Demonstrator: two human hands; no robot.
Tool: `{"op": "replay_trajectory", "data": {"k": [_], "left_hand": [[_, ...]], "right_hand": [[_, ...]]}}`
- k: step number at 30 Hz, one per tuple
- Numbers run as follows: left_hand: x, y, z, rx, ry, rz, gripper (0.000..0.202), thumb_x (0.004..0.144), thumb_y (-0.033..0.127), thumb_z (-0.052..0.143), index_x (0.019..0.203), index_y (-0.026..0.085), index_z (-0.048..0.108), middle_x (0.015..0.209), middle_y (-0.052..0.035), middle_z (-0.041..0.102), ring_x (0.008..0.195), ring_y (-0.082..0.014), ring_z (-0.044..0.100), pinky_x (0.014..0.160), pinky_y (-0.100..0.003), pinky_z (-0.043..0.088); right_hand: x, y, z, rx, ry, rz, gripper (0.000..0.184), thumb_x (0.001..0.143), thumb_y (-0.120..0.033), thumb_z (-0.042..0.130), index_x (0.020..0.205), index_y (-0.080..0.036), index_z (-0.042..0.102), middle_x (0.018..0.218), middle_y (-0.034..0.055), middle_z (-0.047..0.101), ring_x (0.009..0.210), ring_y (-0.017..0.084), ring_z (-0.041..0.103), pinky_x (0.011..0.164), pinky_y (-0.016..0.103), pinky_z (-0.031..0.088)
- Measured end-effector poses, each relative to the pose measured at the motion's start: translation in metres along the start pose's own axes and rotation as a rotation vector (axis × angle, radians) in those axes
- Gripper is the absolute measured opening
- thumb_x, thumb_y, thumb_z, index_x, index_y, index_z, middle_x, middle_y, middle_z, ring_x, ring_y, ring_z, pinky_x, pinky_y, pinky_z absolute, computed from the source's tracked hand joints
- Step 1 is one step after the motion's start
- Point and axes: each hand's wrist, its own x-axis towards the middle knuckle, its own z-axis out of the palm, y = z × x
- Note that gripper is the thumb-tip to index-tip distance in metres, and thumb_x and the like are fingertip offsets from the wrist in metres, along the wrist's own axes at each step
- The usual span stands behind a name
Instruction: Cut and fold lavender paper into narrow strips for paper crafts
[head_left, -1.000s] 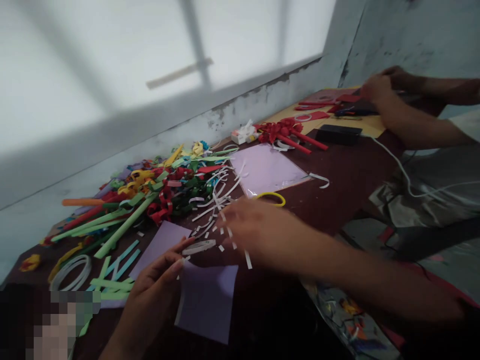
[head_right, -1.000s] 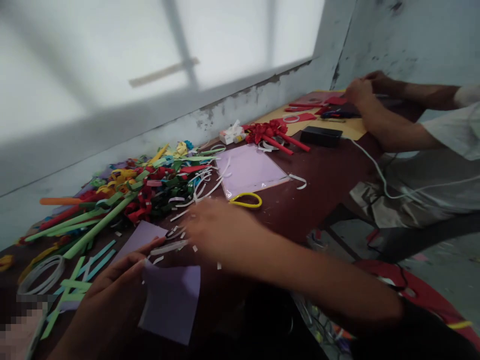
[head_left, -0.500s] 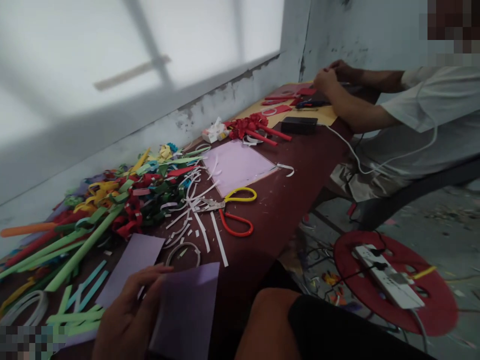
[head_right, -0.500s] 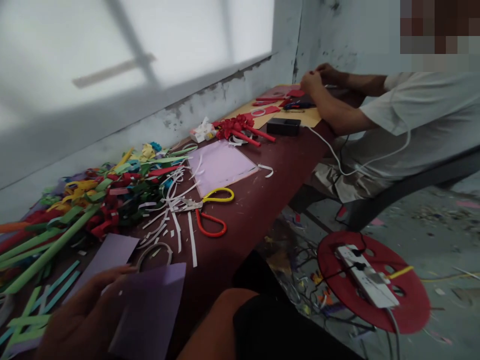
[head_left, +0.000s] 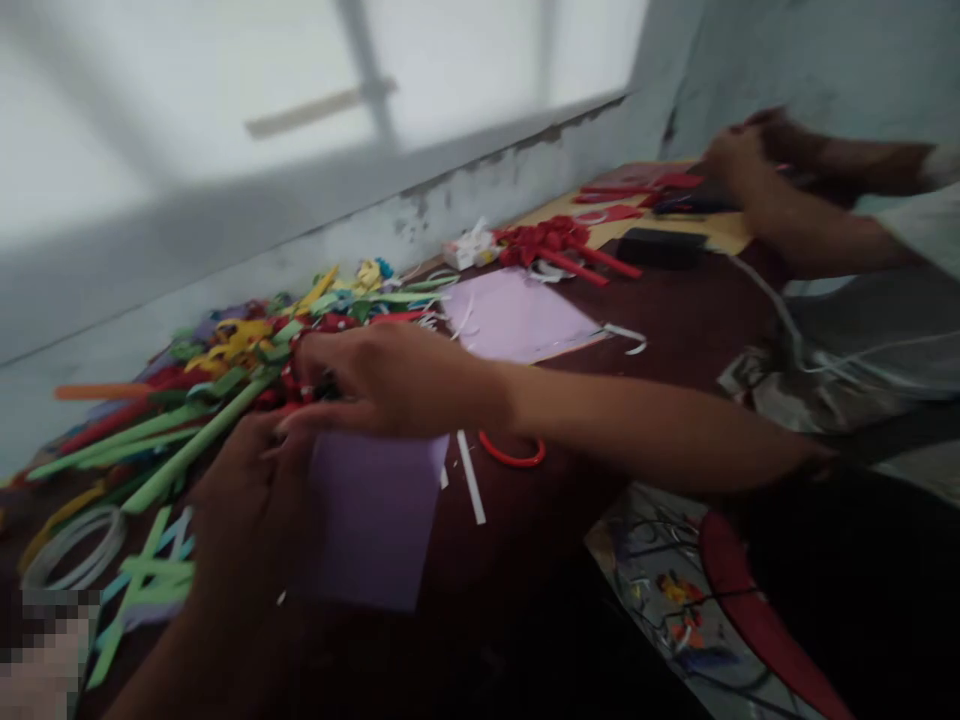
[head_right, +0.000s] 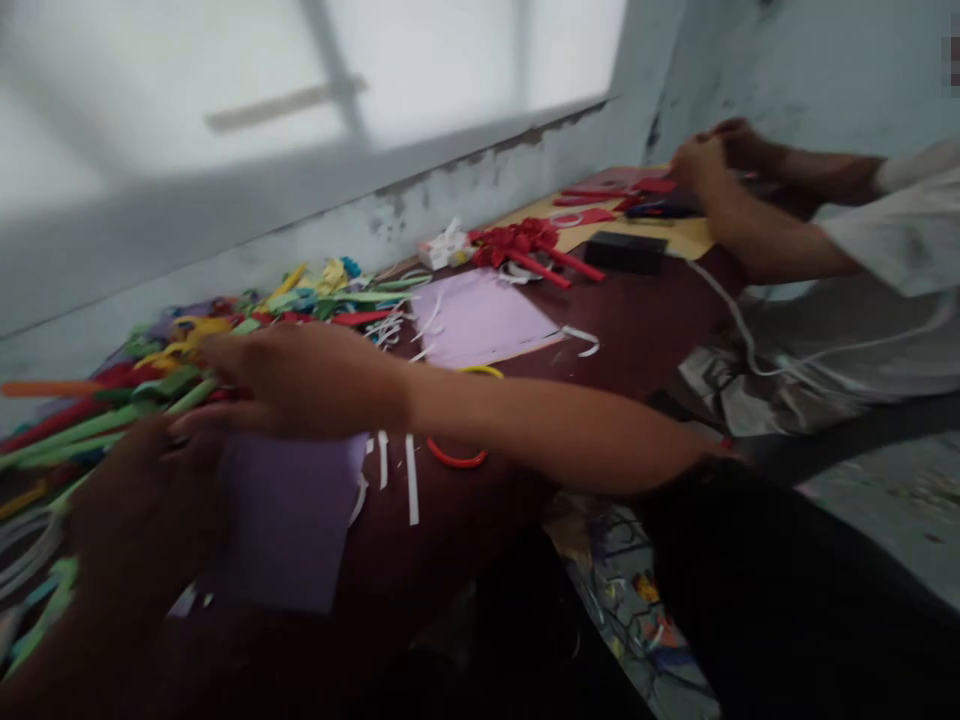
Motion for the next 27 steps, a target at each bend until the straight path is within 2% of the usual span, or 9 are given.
{"op": "replay_trajectory", "data": {"k": [2, 4, 9, 13, 15, 17, 20, 23, 27], "left_hand": [[-0.003, 0.017, 0.015, 0.015, 0.059, 0.04, 0.018, 0.089, 0.038, 0.07, 0.091, 0.021, 0.067, 0.059, 0.0093, 0.057, 0.058, -0.0106, 0.05, 0.056, -0.02, 0.032], [-0.007, 0.028, 0.029, -0.064, 0.045, 0.01, 0.023, 0.092, 0.04, 0.065, 0.081, 0.02, 0.065, 0.053, 0.0096, 0.049, 0.05, -0.0083, 0.041, 0.051, -0.021, 0.029], [-0.015, 0.014, 0.041, -0.331, 0.038, -0.181, 0.02, 0.083, 0.039, 0.077, 0.083, 0.019, 0.073, 0.064, 0.0073, 0.065, 0.054, -0.0069, 0.052, 0.047, -0.016, 0.037], [-0.013, -0.005, 0.042, -0.479, 0.151, -0.273, 0.02, 0.082, 0.04, 0.08, 0.085, 0.021, 0.074, 0.071, 0.005, 0.072, 0.061, -0.0091, 0.063, 0.053, -0.014, 0.05], [-0.011, -0.01, 0.044, -0.543, 0.16, -0.316, 0.021, 0.081, 0.04, 0.08, 0.087, 0.022, 0.075, 0.073, 0.003, 0.074, 0.064, -0.0118, 0.066, 0.057, -0.017, 0.054], [-0.011, -0.012, 0.047, -0.579, 0.12, -0.357, 0.025, 0.08, 0.043, 0.081, 0.091, 0.021, 0.076, 0.073, 0.0009, 0.074, 0.061, -0.0137, 0.067, 0.054, -0.02, 0.056], [-0.015, -0.009, 0.051, -0.572, 0.05, -0.385, 0.027, 0.078, 0.046, 0.081, 0.087, 0.021, 0.077, 0.065, 0.0006, 0.073, 0.051, -0.0137, 0.064, 0.046, -0.02, 0.052], [-0.021, -0.002, 0.053, -0.466, 0.068, -0.282, 0.02, 0.076, 0.042, 0.082, 0.078, 0.022, 0.079, 0.06, 0.0013, 0.071, 0.052, -0.0133, 0.064, 0.044, -0.017, 0.048], [-0.025, 0.005, 0.053, -0.385, 0.085, -0.186, 0.015, 0.08, 0.038, 0.075, 0.082, 0.024, 0.081, 0.062, 0.0016, 0.072, 0.055, -0.014, 0.065, 0.045, -0.017, 0.048]], "right_hand": [[0.0, 0.025, 0.018, 0.247, -0.112, -0.066, 0.029, 0.105, -0.032, 0.061, 0.08, -0.017, 0.06, 0.076, -0.0021, 0.059, 0.073, 0.013, 0.057, 0.069, 0.022, 0.046], [-0.003, 0.049, 0.038, 0.511, -0.146, -0.093, 0.034, 0.104, -0.032, 0.059, 0.074, -0.018, 0.054, 0.069, -0.0047, 0.051, 0.065, 0.011, 0.049, 0.063, 0.021, 0.041], [-0.016, 0.09, 0.072, 0.81, 0.257, 0.184, 0.043, 0.096, -0.055, 0.062, 0.074, -0.019, 0.053, 0.067, -0.004, 0.045, 0.06, 0.011, 0.042, 0.053, 0.022, 0.035], [-0.021, 0.108, 0.078, 0.741, 0.374, 0.388, 0.031, 0.094, -0.041, 0.064, 0.074, -0.019, 0.058, 0.062, -0.0046, 0.042, 0.053, 0.011, 0.04, 0.049, 0.022, 0.031], [-0.023, 0.107, 0.077, 0.573, 0.427, 0.415, 0.021, 0.095, -0.031, 0.063, 0.078, -0.019, 0.062, 0.066, -0.0026, 0.05, 0.057, 0.013, 0.048, 0.052, 0.024, 0.037], [-0.024, 0.095, 0.073, 0.294, 0.56, 0.344, 0.004, 0.092, -0.023, 0.068, 0.093, -0.019, 0.067, 0.087, 0.0023, 0.065, 0.075, 0.018, 0.06, 0.069, 0.031, 0.048], [-0.028, 0.064, 0.069, -0.032, 0.611, 0.107, 0.009, 0.093, -0.022, 0.073, 0.101, -0.02, 0.07, 0.11, 0.0068, 0.068, 0.104, 0.027, 0.062, 0.101, 0.047, 0.043], [-0.031, 0.038, 0.069, 0.085, 0.458, -0.093, 0.005, 0.098, -0.019, 0.068, 0.096, -0.02, 0.072, 0.1, 0.0039, 0.071, 0.096, 0.023, 0.064, 0.095, 0.039, 0.049], [-0.034, 0.029, 0.073, 0.146, 0.386, -0.176, 0.013, 0.102, -0.013, 0.064, 0.097, -0.016, 0.075, 0.101, 0.0036, 0.073, 0.093, 0.019, 0.062, 0.087, 0.035, 0.051]]}}
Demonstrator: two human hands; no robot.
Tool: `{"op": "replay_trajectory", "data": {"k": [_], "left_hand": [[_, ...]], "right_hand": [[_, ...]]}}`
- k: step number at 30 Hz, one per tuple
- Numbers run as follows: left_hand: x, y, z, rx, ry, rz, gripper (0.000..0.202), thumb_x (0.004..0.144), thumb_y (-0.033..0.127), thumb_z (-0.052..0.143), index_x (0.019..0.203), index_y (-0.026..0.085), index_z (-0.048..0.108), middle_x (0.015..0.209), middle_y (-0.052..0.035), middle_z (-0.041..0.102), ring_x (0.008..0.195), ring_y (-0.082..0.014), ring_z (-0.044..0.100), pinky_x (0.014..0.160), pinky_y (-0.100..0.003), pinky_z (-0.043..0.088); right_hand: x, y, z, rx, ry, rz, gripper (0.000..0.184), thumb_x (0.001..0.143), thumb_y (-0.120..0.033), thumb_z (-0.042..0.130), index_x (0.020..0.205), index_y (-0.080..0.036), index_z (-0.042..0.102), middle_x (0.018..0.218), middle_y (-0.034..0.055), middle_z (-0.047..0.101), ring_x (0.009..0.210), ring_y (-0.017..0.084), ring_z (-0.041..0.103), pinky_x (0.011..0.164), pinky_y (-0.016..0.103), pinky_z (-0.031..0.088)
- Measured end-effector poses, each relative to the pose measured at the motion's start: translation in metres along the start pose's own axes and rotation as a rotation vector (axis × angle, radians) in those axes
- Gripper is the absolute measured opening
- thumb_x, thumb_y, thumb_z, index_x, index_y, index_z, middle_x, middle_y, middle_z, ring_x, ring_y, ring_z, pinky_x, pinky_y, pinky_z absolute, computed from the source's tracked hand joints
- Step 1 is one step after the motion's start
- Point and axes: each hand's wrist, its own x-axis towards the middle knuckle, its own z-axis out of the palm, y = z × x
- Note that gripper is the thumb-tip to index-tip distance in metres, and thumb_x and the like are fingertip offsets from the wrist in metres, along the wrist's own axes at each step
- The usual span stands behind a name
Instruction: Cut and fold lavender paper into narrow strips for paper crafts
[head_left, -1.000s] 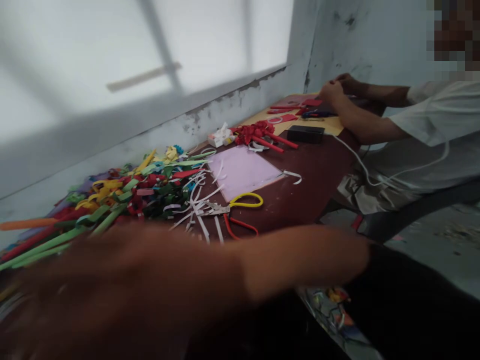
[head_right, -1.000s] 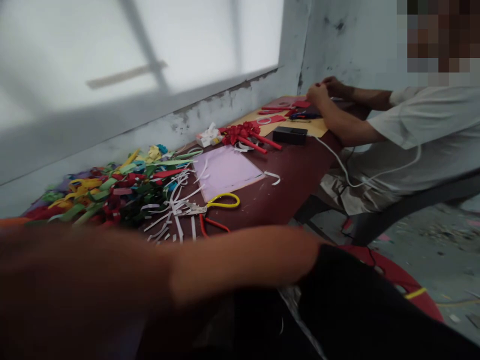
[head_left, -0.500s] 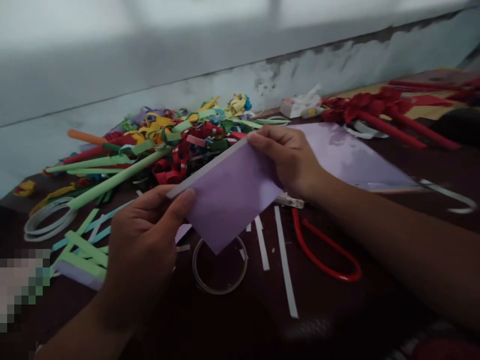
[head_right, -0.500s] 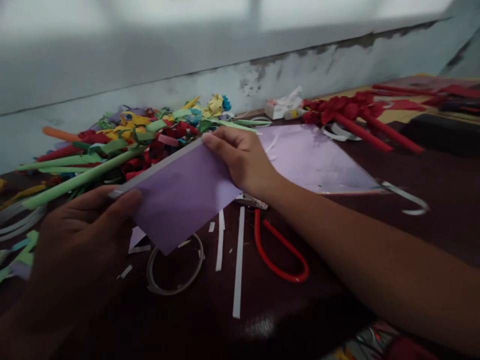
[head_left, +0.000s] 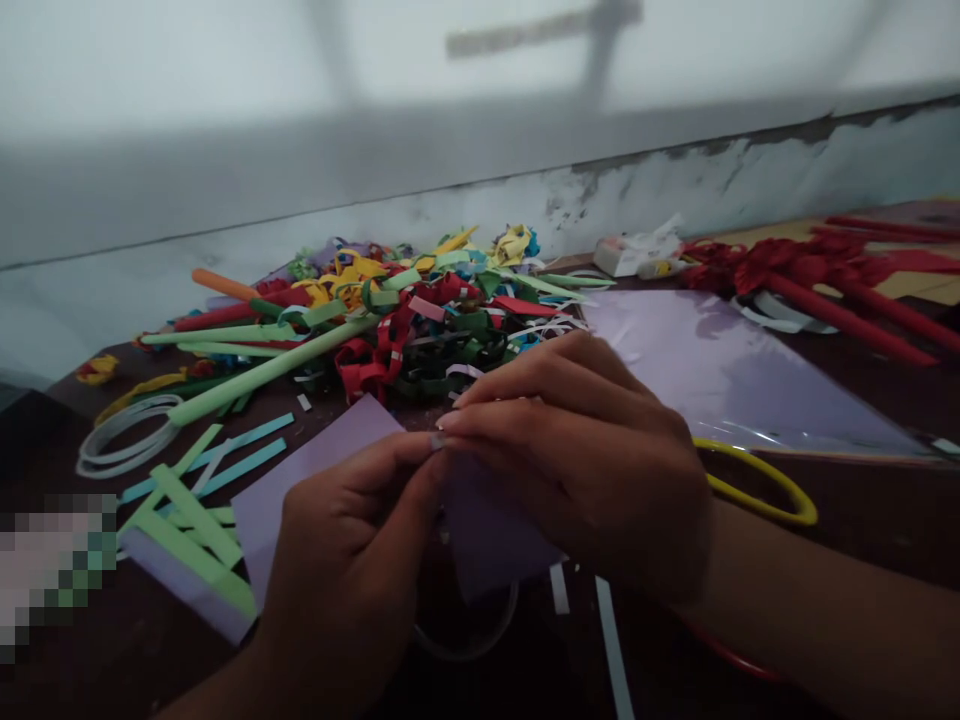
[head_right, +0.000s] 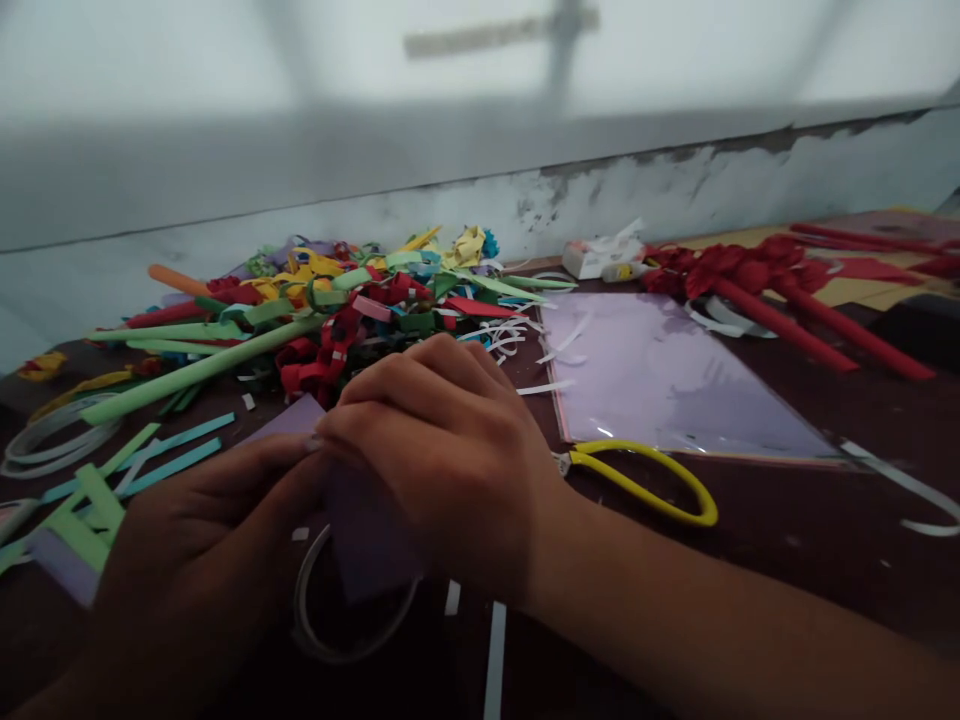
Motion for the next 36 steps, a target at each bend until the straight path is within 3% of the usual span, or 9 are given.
{"op": "replay_trajectory", "data": {"k": [4, 10, 17, 25, 31, 36], "left_hand": [[0.0, -0.003, 0.0, 0.066, -0.012, 0.05, 0.021, 0.087, 0.037, 0.067, 0.091, 0.024, 0.082, 0.069, 0.0005, 0.075, 0.06, -0.016, 0.067, 0.05, -0.02, 0.049], [-0.002, -0.007, -0.002, 0.188, -0.02, 0.147, 0.023, 0.09, 0.034, 0.061, 0.094, 0.027, 0.083, 0.071, 0.0019, 0.076, 0.06, -0.0144, 0.064, 0.051, -0.02, 0.046], [-0.001, -0.011, 0.0, 0.168, -0.05, 0.105, 0.024, 0.09, 0.035, 0.061, 0.096, 0.027, 0.083, 0.079, -0.0002, 0.079, 0.072, -0.0184, 0.07, 0.06, -0.022, 0.05], [-0.003, -0.013, -0.001, 0.093, -0.078, 0.057, 0.024, 0.09, 0.038, 0.063, 0.099, 0.027, 0.083, 0.082, -0.0009, 0.08, 0.075, -0.0195, 0.071, 0.061, -0.023, 0.051], [-0.004, -0.011, -0.002, 0.07, -0.087, 0.055, 0.025, 0.091, 0.037, 0.064, 0.102, 0.025, 0.083, 0.084, -0.001, 0.081, 0.072, -0.0176, 0.072, 0.06, -0.021, 0.053], [-0.005, -0.01, -0.003, 0.082, -0.088, 0.075, 0.024, 0.092, 0.033, 0.063, 0.105, 0.024, 0.082, 0.087, -0.0007, 0.081, 0.073, -0.0156, 0.073, 0.061, -0.019, 0.054]], "right_hand": [[-0.002, 0.002, -0.002, -0.141, -0.075, -0.071, 0.017, 0.105, -0.017, 0.059, 0.103, -0.016, 0.076, 0.108, 0.0055, 0.073, 0.099, 0.024, 0.059, 0.087, 0.041, 0.048], [0.0, 0.001, -0.002, -0.147, -0.171, -0.096, 0.024, 0.109, -0.017, 0.05, 0.103, -0.016, 0.074, 0.105, 0.0054, 0.074, 0.096, 0.022, 0.061, 0.085, 0.04, 0.047], [0.0, 0.004, 0.002, -0.179, -0.236, -0.164, 0.029, 0.108, -0.012, 0.047, 0.098, -0.011, 0.074, 0.1, 0.0078, 0.074, 0.094, 0.024, 0.064, 0.081, 0.042, 0.047], [-0.003, 0.008, 0.008, 0.112, -0.147, 0.079, 0.018, 0.105, -0.017, 0.059, 0.097, -0.018, 0.075, 0.096, 0.0029, 0.073, 0.088, 0.019, 0.064, 0.082, 0.035, 0.05], [-0.002, 0.006, 0.004, 0.281, -0.148, 0.159, 0.013, 0.1, -0.012, 0.064, 0.101, -0.017, 0.076, 0.099, 0.0019, 0.073, 0.09, 0.015, 0.067, 0.085, 0.03, 0.052], [-0.002, 0.006, 0.004, 0.214, -0.111, 0.144, 0.008, 0.097, -0.013, 0.069, 0.098, -0.017, 0.076, 0.096, 0.0027, 0.074, 0.086, 0.016, 0.068, 0.081, 0.031, 0.053]]}}
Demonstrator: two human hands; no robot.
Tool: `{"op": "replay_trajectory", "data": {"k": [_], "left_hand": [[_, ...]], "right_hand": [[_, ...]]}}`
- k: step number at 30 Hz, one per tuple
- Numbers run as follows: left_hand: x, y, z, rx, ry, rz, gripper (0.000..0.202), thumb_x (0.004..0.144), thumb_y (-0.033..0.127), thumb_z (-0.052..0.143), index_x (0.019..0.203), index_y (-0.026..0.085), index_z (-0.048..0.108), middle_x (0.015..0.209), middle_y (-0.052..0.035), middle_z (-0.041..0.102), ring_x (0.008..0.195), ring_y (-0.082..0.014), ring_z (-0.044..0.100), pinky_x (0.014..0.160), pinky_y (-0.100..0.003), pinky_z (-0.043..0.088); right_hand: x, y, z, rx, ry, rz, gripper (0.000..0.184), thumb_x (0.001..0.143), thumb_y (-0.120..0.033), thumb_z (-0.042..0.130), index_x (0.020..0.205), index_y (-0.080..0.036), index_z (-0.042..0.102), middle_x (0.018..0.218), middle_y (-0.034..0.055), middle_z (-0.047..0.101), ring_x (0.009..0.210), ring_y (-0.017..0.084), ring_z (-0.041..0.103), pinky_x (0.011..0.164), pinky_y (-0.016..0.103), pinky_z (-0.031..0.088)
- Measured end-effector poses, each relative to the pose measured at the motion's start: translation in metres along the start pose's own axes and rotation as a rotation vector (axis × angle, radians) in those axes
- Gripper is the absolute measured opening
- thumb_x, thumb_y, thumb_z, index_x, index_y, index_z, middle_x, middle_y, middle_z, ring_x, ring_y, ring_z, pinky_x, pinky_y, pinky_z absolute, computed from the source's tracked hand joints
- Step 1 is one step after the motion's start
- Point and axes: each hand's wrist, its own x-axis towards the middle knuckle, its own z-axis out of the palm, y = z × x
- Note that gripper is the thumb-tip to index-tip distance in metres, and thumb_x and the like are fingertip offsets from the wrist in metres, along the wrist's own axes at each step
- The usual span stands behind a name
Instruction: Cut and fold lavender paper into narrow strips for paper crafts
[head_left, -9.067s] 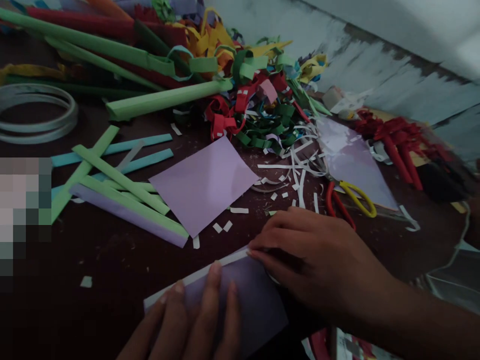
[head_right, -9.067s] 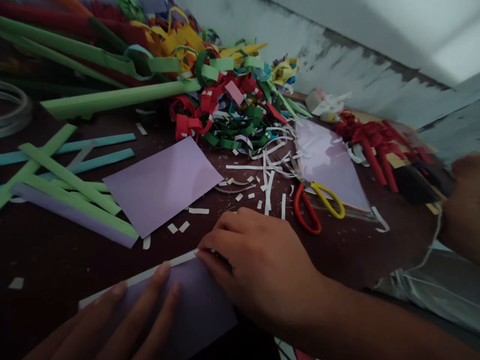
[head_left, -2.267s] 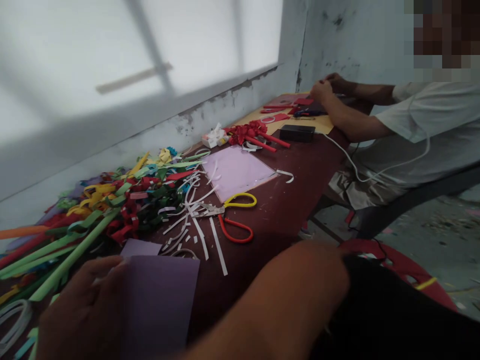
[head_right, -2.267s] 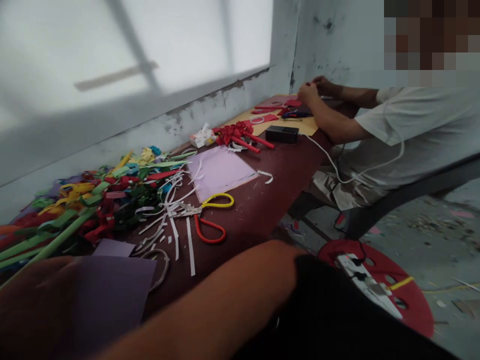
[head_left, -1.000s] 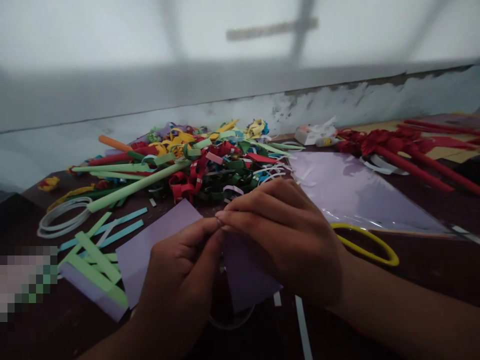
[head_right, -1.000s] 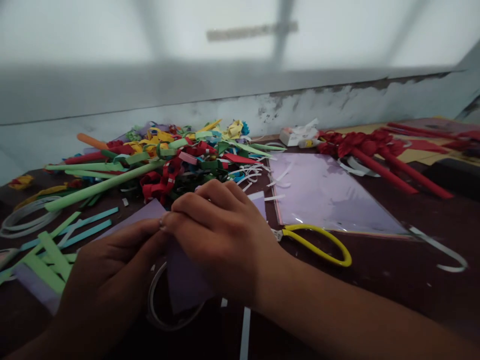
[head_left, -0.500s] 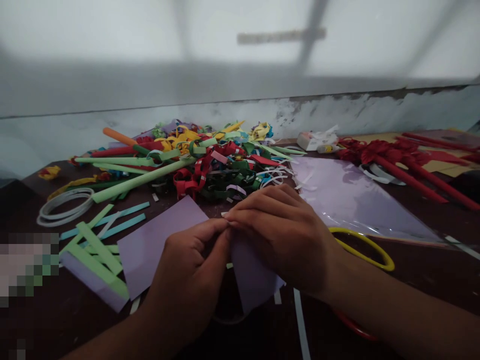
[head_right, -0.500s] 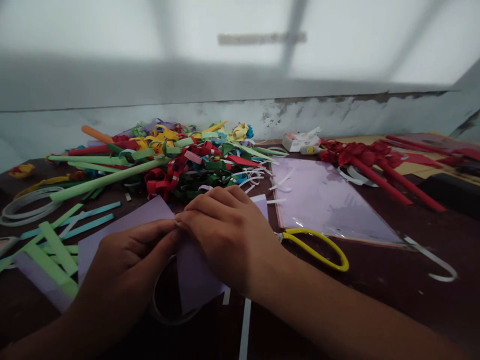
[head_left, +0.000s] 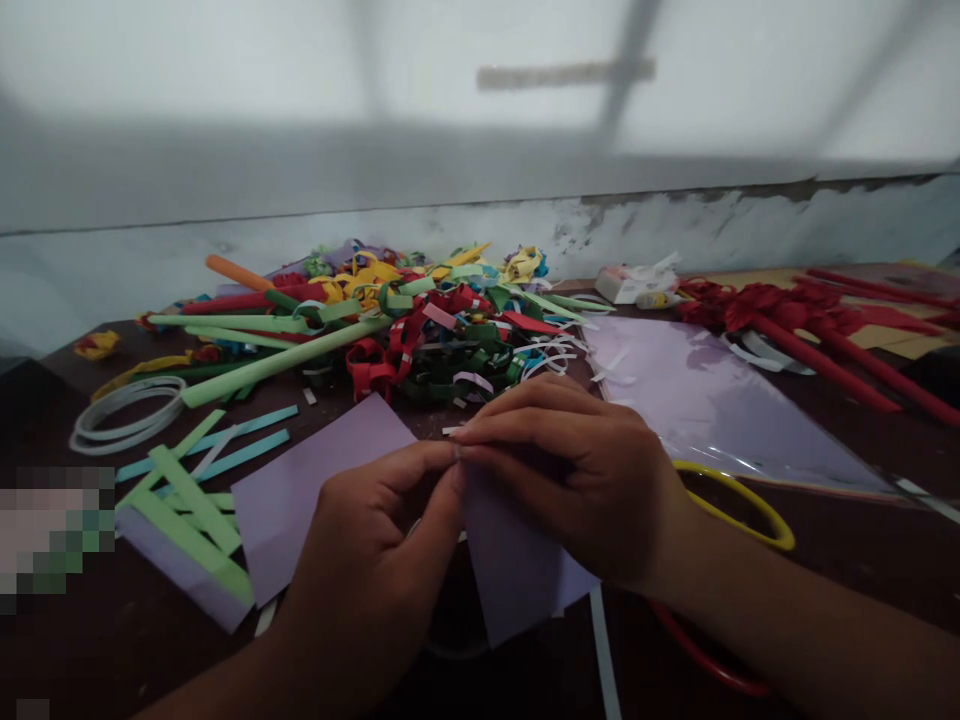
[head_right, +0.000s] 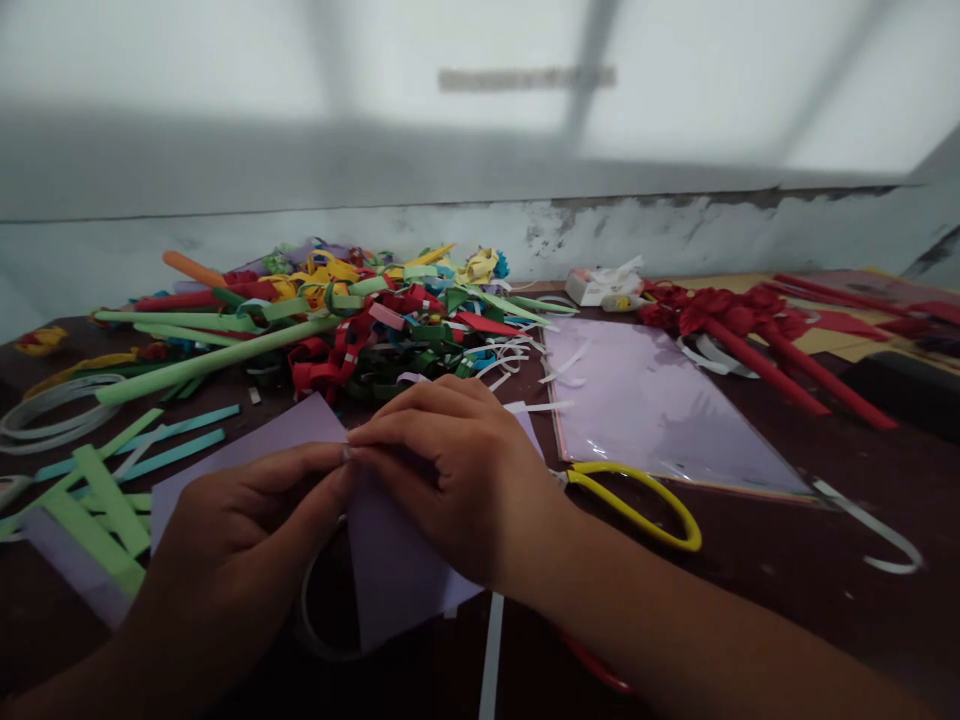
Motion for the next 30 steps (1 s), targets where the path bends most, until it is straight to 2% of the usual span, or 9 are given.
{"op": "replay_trajectory", "data": {"k": [7, 13, 22, 26, 30], "left_hand": [[0.0, -0.002, 0.001, 0.107, 0.021, 0.051, 0.027, 0.093, 0.035, 0.059, 0.105, 0.025, 0.082, 0.084, -0.0009, 0.082, 0.072, -0.0162, 0.074, 0.058, -0.019, 0.055], [0.001, 0.001, 0.0, 0.243, 0.015, 0.133, 0.029, 0.092, 0.028, 0.055, 0.102, 0.026, 0.082, 0.083, 0.0022, 0.082, 0.067, -0.0128, 0.073, 0.057, -0.015, 0.054], [0.003, 0.002, 0.001, 0.241, 0.009, 0.128, 0.03, 0.092, 0.028, 0.054, 0.102, 0.024, 0.082, 0.081, 0.0015, 0.081, 0.067, -0.0137, 0.074, 0.056, -0.016, 0.054], [0.002, 0.003, 0.001, 0.251, 0.015, 0.123, 0.03, 0.092, 0.029, 0.054, 0.1, 0.024, 0.083, 0.081, 0.0014, 0.082, 0.067, -0.0141, 0.073, 0.056, -0.017, 0.053], [0.003, 0.002, 0.0, 0.229, 0.002, 0.099, 0.029, 0.092, 0.031, 0.055, 0.101, 0.025, 0.083, 0.083, 0.002, 0.082, 0.069, -0.0144, 0.074, 0.058, -0.017, 0.054]], "right_hand": [[-0.002, -0.002, 0.001, -0.243, 0.046, -0.134, 0.01, 0.101, -0.015, 0.066, 0.094, -0.017, 0.073, 0.09, 0.0011, 0.077, 0.08, 0.017, 0.067, 0.082, 0.034, 0.048], [-0.003, -0.004, 0.0, -0.39, -0.05, -0.221, 0.019, 0.105, -0.012, 0.056, 0.093, -0.014, 0.071, 0.091, 0.0028, 0.076, 0.084, 0.018, 0.067, 0.081, 0.036, 0.046], [-0.001, -0.016, -0.003, -0.594, -0.156, -0.31, 0.035, 0.104, -0.006, 0.041, 0.086, -0.013, 0.07, 0.087, 0.0087, 0.073, 0.082, 0.022, 0.063, 0.082, 0.039, 0.047], [-0.002, -0.015, -0.002, -0.572, -0.149, -0.301, 0.033, 0.104, -0.007, 0.043, 0.087, -0.011, 0.071, 0.088, 0.0097, 0.073, 0.081, 0.023, 0.063, 0.078, 0.04, 0.047], [-0.004, -0.008, 0.002, -0.448, -0.109, -0.213, 0.025, 0.104, -0.01, 0.05, 0.09, -0.012, 0.071, 0.09, 0.0076, 0.074, 0.083, 0.023, 0.064, 0.079, 0.038, 0.047]]}}
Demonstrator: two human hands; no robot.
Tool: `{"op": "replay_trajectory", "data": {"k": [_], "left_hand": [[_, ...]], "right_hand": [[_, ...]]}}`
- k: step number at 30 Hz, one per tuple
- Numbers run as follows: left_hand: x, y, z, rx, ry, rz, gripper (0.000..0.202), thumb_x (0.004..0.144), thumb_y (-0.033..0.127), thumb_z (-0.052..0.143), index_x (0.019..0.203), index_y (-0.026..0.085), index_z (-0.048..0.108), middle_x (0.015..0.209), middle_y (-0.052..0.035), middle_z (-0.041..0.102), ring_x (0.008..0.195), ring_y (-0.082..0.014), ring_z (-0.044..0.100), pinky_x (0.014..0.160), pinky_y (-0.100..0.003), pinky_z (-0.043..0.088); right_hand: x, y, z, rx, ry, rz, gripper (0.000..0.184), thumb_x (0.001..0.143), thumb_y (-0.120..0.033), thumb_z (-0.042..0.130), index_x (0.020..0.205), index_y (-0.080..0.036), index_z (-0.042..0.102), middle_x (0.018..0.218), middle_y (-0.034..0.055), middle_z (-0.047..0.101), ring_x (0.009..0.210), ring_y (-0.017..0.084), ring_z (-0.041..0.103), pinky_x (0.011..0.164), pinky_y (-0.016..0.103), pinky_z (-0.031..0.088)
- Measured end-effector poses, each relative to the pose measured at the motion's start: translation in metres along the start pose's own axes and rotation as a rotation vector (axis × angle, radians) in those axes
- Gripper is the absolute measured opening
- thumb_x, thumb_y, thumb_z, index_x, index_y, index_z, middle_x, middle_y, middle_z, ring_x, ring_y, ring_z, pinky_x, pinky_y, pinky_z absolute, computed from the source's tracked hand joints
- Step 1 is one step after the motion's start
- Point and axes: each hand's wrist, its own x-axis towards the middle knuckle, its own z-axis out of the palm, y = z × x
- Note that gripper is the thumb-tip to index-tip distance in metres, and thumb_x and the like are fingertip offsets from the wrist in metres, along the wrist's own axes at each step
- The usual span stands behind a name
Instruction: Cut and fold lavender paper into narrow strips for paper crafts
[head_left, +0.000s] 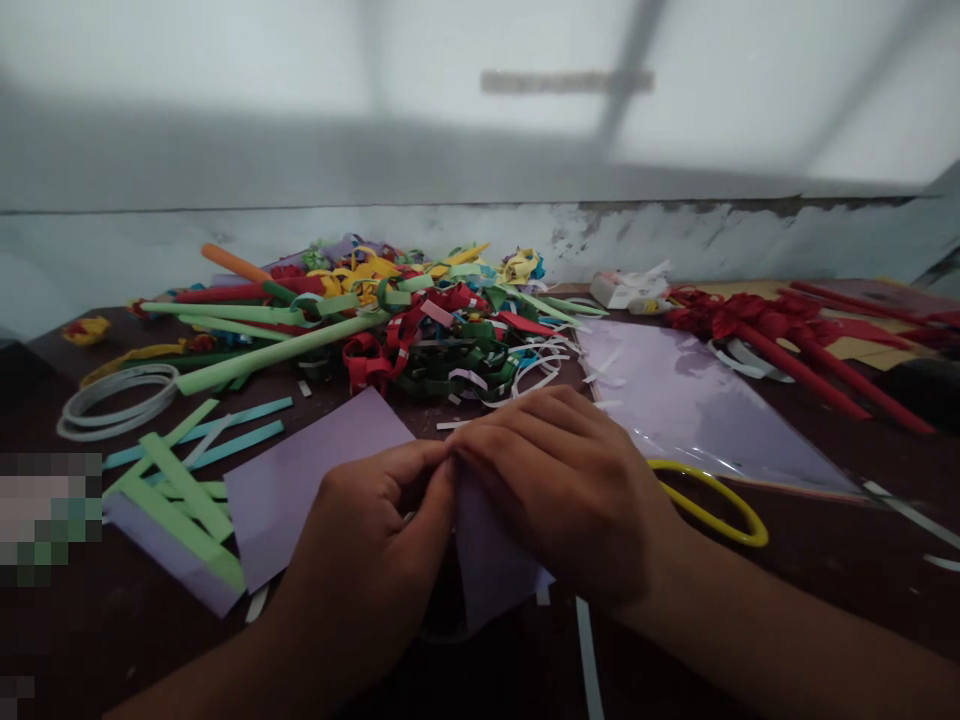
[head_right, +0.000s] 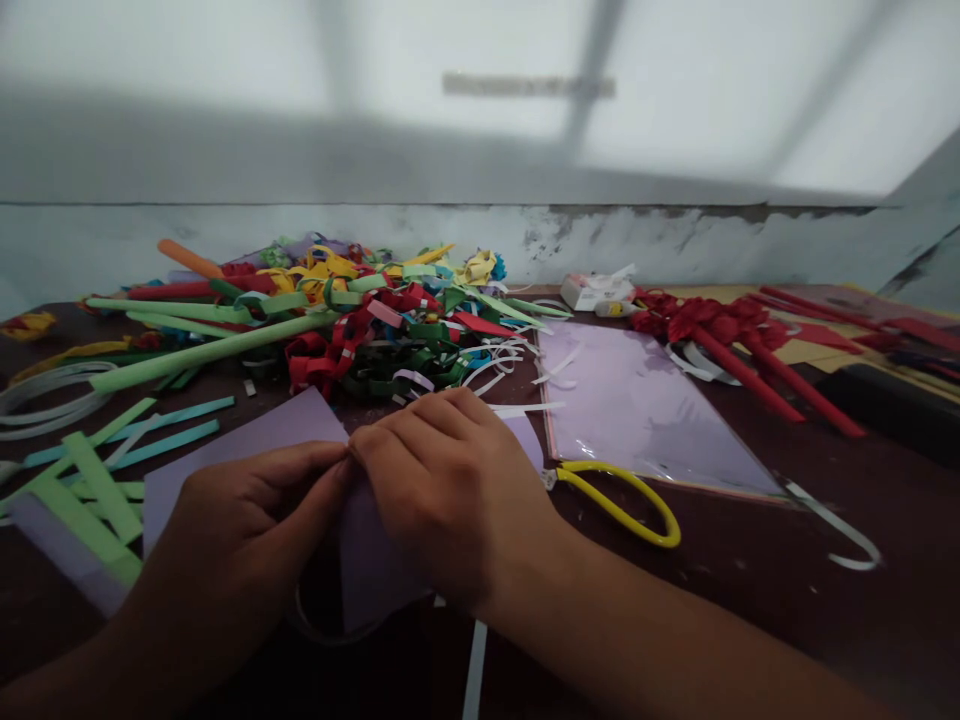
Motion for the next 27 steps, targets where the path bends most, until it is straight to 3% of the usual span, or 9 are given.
{"op": "replay_trajectory", "data": {"k": [7, 15, 21, 27], "left_hand": [[0.001, -0.001, -0.001, -0.06, -0.01, -0.021, 0.027, 0.092, 0.029, 0.056, 0.1, 0.026, 0.082, 0.084, 0.0026, 0.082, 0.072, -0.014, 0.075, 0.061, -0.017, 0.055], [-0.001, 0.002, -0.001, -0.064, -0.014, -0.001, 0.028, 0.09, 0.028, 0.056, 0.096, 0.024, 0.083, 0.082, 0.0003, 0.082, 0.071, -0.0165, 0.074, 0.061, -0.021, 0.057], [-0.001, 0.003, 0.0, -0.032, -0.01, 0.006, 0.028, 0.091, 0.028, 0.055, 0.095, 0.024, 0.083, 0.079, -0.0002, 0.081, 0.065, -0.0168, 0.071, 0.056, -0.022, 0.055], [-0.001, 0.002, -0.001, 0.014, -0.009, 0.014, 0.03, 0.093, 0.03, 0.054, 0.099, 0.024, 0.082, 0.082, -0.0001, 0.081, 0.067, -0.0166, 0.072, 0.059, -0.022, 0.054]], "right_hand": [[0.0, 0.004, 0.004, 0.332, 0.047, 0.195, 0.013, 0.096, -0.008, 0.063, 0.095, -0.014, 0.074, 0.094, 0.0005, 0.076, 0.085, 0.016, 0.068, 0.082, 0.029, 0.05], [0.001, 0.002, -0.002, 0.052, 0.005, -0.021, 0.021, 0.103, -0.012, 0.056, 0.09, -0.012, 0.073, 0.091, 0.0062, 0.076, 0.085, 0.021, 0.067, 0.08, 0.037, 0.05], [0.002, 0.0, -0.003, 0.021, 0.015, -0.017, 0.028, 0.104, -0.012, 0.054, 0.081, -0.014, 0.071, 0.088, 0.0063, 0.075, 0.08, 0.021, 0.066, 0.077, 0.037, 0.05], [0.001, 0.0, -0.009, -0.046, -0.048, -0.115, 0.024, 0.103, -0.007, 0.051, 0.096, -0.006, 0.073, 0.093, 0.0115, 0.075, 0.085, 0.025, 0.065, 0.076, 0.039, 0.051]]}}
